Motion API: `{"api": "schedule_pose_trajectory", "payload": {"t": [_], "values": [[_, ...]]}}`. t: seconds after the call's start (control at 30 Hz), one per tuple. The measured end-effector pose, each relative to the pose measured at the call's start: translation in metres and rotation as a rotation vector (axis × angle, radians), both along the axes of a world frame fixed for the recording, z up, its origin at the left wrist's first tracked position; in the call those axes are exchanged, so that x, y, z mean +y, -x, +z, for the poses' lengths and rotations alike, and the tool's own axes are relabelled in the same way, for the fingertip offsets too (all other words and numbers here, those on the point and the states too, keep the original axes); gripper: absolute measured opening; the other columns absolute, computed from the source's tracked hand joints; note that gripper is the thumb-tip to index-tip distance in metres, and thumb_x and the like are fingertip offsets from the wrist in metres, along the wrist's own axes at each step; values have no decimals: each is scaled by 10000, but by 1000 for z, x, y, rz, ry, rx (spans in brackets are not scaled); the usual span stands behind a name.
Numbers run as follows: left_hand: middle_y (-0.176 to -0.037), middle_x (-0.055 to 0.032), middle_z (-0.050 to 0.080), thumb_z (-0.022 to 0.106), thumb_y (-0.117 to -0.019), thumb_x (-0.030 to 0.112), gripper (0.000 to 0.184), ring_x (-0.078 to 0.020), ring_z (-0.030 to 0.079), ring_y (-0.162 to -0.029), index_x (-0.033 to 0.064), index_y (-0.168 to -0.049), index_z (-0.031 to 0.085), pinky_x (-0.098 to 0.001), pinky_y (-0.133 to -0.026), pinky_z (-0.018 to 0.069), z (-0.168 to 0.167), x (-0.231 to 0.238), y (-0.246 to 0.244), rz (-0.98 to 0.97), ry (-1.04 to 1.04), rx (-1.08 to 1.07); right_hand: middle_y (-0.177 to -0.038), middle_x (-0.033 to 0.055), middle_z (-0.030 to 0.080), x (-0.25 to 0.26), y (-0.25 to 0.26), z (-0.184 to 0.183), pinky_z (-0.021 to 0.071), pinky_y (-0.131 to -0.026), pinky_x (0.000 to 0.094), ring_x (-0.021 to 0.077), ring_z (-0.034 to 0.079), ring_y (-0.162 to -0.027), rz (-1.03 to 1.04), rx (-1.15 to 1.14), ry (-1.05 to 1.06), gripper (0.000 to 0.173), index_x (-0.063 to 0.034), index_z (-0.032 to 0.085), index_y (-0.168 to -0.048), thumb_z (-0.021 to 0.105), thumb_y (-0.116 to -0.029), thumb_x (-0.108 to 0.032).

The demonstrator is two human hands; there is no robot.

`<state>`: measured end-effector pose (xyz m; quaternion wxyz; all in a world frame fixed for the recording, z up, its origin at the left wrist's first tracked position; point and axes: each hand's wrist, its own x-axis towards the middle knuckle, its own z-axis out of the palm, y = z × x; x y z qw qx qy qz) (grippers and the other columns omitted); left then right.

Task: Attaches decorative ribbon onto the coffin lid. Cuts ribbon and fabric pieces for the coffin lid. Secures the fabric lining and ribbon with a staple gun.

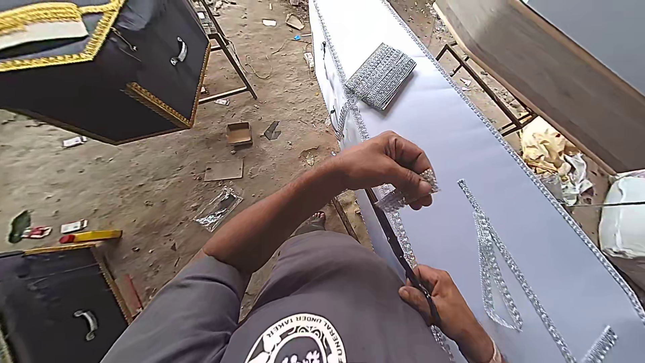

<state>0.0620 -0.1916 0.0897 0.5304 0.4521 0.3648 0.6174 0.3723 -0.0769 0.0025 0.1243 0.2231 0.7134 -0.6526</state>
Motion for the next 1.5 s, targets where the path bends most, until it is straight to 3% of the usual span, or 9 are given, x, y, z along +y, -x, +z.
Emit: {"api": "schedule_pose_trajectory", "payload": {"t": [0.33, 0.43, 0.7, 0.77, 0.83, 0.93, 1.17, 1.4, 1.5], "values": [[-942, -179, 729, 619, -1006, 59, 186, -243, 741, -764, -15, -1173, 587, -371, -695, 634, -48, 105, -24, 324, 375, -283, -579, 5, 629, -42, -66, -17, 519, -396, 253, 83, 574, -424, -701, 136, -117, 255, -46, 679, -850, 835, -823, -247], [-1131, -188, 695, 693, -965, 158, 499, -259, 692, -938, 24, -1415, 525, -440, -803, 580, -94, 142, 3, 584, 541, 108, -580, 7, 637, -43, -85, -20, 519, -391, 255, 86, 576, -420, -809, 107, -208, 230, -30, 695, -878, 829, -818, -207], [-1378, -232, 585, 609, -986, 281, 482, -324, 615, -1203, -4, -1372, 564, -490, -1042, 485, -125, 48, 99, 1313, 521, 733, -593, -17, 633, -29, -124, -32, 515, -456, 314, 92, 580, -473, -771, -116, -668, 404, -70, 715, -854, 825, -790, -453], [-1414, -246, 551, 673, -953, 398, 684, -313, 604, -1233, 11, -1469, 447, -494, -1039, 496, -169, 30, 112, 1277, 729, 495, -589, 40, 608, -23, -124, -37, 479, -505, 449, 194, 579, -510, -650, -196, -978, 529, -43, 717, -845, 742, -788, -568], [-1330, -227, 577, 631, -985, 524, 806, -262, 694, -938, 67, -1554, 288, -424, -782, 605, -202, 25, 112, 1127, 800, 203, -604, 101, 628, -13, -120, -41, 493, -497, 537, 297, 628, -532, -562, -232, -1156, 551, -24, 721, -843, 719, -789, -573], [-1150, -128, 656, 508, -1052, 504, 641, -153, 612, -610, 159, -1555, 312, -301, -535, 525, -229, 22, 106, 951, 729, 87, -627, 134, 626, 1, -111, -47, 485, -471, 533, 338, 651, -552, -466, -256, -1278, 486, -16, 684, -809, 749, -794, -497], [-702, 0, 653, 696, -973, 128, 93, -43, 468, -443, 36, -987, 690, -206, -418, 403, -242, -12, 136, 760, 648, 276, -919, 196, 702, 37, -99, -48, 554, -679, 569, 381, 712, -835, -321, -452, -1114, 468, 8, 687, -964, 786, -865, -439], [-1329, -245, 584, 761, -861, 20, 757, -333, 692, -987, 97, -1516, 390, -476, -780, 600, -212, -1, 163, 1034, 982, 260, -853, 192, 715, 47, -104, -57, 526, -687, 625, 399, 707, -802, -436, -420, -1030, 545, -19, 714, -1003, 857, -769, -491], [-1445, -243, 520, 768, -853, 26, 811, -360, 693, -1037, 107, -1548, 358, -509, -803, 610, -220, 17, 177, 931, 946, 389, -876, 191, 713, 44, -103, -58, 532, -690, 611, 392, 711, -817, -440, -437, -1032, 542, -20, 703, -1012, 859, -777, -482]]}}
